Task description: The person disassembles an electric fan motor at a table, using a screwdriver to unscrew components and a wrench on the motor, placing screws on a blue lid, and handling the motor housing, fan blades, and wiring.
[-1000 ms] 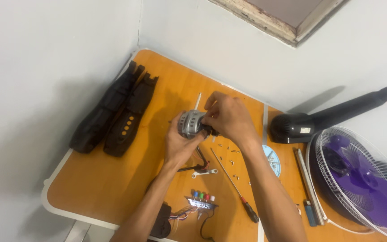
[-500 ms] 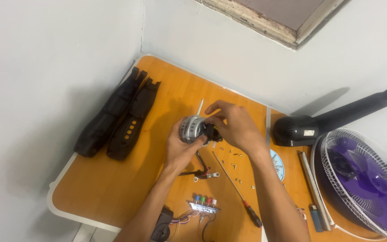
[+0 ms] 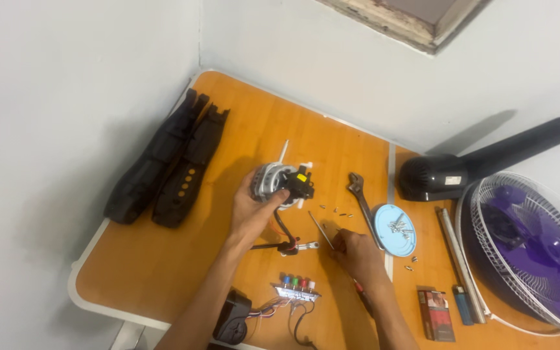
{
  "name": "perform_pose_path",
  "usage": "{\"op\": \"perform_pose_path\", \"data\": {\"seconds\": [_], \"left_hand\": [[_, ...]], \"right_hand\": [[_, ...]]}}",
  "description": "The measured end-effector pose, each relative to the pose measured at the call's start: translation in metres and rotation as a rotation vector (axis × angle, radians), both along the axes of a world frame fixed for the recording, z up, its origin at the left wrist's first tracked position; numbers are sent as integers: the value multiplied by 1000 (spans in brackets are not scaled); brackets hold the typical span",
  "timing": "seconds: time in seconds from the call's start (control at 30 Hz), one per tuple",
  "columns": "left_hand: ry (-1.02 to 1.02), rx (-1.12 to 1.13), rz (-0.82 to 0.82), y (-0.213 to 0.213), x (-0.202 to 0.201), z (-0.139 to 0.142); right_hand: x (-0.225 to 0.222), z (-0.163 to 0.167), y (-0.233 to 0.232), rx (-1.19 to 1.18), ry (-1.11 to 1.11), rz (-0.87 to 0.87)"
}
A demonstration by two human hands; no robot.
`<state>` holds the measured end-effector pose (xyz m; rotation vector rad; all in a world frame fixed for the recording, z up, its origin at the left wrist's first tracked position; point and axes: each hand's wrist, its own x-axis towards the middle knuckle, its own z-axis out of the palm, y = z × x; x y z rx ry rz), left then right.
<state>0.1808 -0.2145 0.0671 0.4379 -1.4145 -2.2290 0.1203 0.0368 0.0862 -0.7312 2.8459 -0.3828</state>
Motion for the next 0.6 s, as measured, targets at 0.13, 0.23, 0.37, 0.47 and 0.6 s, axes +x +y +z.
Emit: {"op": "perform_pose_path", "data": {"seconds": [0.13,0.23,0.37,0.47,0.6], "left_hand": [[49,40,-17,4,-1,9],[86,9,17,4,4,14],[104,-20,-1,8,8,12],[102,-43,12,14,5,10],[113,-55,-26,22,3,14]], "right_hand": [[10,19,3,-136,-58,-36],[22,47,-2,-323,-122,-64],[30,97,-11,-468,83,-56],[25,136,-24,-500,220,7],[18,158,-64,-359,272,229]]}}
